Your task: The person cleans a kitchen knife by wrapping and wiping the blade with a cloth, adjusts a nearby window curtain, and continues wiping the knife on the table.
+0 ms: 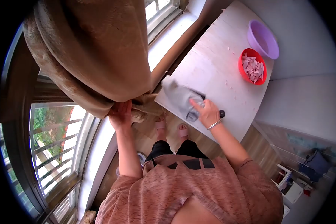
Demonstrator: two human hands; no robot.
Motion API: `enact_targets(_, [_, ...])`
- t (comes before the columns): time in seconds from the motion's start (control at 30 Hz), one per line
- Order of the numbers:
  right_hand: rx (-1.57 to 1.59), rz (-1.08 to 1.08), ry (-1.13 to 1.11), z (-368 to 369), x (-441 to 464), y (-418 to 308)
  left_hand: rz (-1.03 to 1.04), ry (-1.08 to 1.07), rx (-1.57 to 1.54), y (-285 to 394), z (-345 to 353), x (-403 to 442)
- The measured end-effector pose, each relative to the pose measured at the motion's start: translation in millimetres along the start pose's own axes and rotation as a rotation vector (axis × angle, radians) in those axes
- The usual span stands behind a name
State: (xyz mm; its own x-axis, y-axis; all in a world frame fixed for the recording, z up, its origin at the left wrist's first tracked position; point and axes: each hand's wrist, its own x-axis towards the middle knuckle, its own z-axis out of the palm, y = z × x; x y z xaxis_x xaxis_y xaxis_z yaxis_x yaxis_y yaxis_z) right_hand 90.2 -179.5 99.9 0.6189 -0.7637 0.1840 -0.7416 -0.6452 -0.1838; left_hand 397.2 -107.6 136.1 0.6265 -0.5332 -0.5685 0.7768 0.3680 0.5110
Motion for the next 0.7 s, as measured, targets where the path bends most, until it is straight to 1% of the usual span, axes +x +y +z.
enact_targets(0.03, [-0.004, 0.007, 0.001, -0.1, -2.2, -1.5, -0.007, -0.004, 0.003, -10.6, 2.1, -0.5])
enact_targets(0.1, [-0.004, 0.079, -0.064, 0.8, -4.1, -2.6, 0.047, -0.322, -0.014, -34.0, -2.8, 3.8])
enact_targets(0.13, [-0.049, 0.178, 0.006, 3.9, 1.1, 0.3, 0.168, -0.434, 0.157, -48.2, 2.4, 1.7])
enact_targets(0.17, [-0.044, 0.182, 0.003, 3.2, 3.2, 3.7, 0.272, -0.543, 0.614, -54.7, 5.1, -2.7])
enact_targets(0.2, [-0.033, 0.281, 0.010, -5.0, 7.5, 3.9, 0.369, -0.640, 1.077, -57.1, 17.6, -13.8])
enact_targets(0.23, [-0.023, 0.382, 0.019, -9.7, 8.8, 5.0, 0.356, -0.720, 0.976, -68.5, 34.7, -20.6])
enact_targets(0.27, [-0.025, 0.303, -0.077, -11.8, 0.2, 8.2, 0.343, -0.781, 0.993, -77.8, 43.9, -16.1])
enact_targets(0.3, [-0.025, 0.316, -0.074, -19.6, -9.0, 6.0, 0.261, -0.791, 1.017, -89.7, 53.6, -4.1])
enact_targets(0.33, [0.026, 0.225, -0.098, -32.2, -18.0, 0.9, 0.180, -0.801, 1.038, -102.4, 61.4, 11.3])
enact_targets(0.37, [0.076, 0.130, -0.124, -41.3, -29.3, -2.5, 0.175, -0.809, 1.038, -113.1, 64.0, 28.4])
enact_targets(0.4, [0.023, 0.189, -0.104, -36.4, -46.5, 1.1, 0.540, -0.900, 1.312, -123.0, 64.7, 46.1])
enact_targets(0.43, [0.019, 0.190, -0.103, -37.9, -58.7, 2.4, 0.931, -0.963, 1.567, -127.8, 69.6, 53.4])
enact_targets(0.47, [0.025, 0.354, -0.062, -39.8, -69.7, 2.7, 0.932, -0.966, 1.565, -134.4, 71.6, 56.7])
enact_targets(0.5, [0.032, 0.518, -0.021, -41.1, -79.1, 5.0, 0.979, -0.989, 1.674, -141.1, 75.8, 55.3])
enact_targets(0.53, [0.032, 0.523, -0.021, -41.2, -88.6, 10.3, 1.025, -1.012, 1.786, -145.7, 78.0, 53.8])
enact_targets(0.57, [0.059, 0.638, 0.011, -40.8, -99.1, 15.8, 1.022, -1.021, 1.789, -147.9, 76.7, 51.7])
enact_targets(0.6, [0.086, 0.754, 0.044, -40.9, -108.4, 19.2, 1.035, -1.130, 1.867, -149.9, 73.4, 48.9])
enact_targets(0.63, [0.087, 0.761, 0.044, -41.2, -115.9, 22.8, 1.046, -1.238, 1.941, -153.8, 71.1, 47.5])
enact_targets(0.67, [0.079, 0.796, 0.046, -42.1, -122.4, 26.4, 1.173, -1.193, 1.880, -157.6, 66.1, 51.1])
enact_targets(0.7, [0.072, 0.829, 0.048, -43.8, -127.4, 29.1, 1.171, -1.196, 1.882, -154.9, 63.2, 52.2])
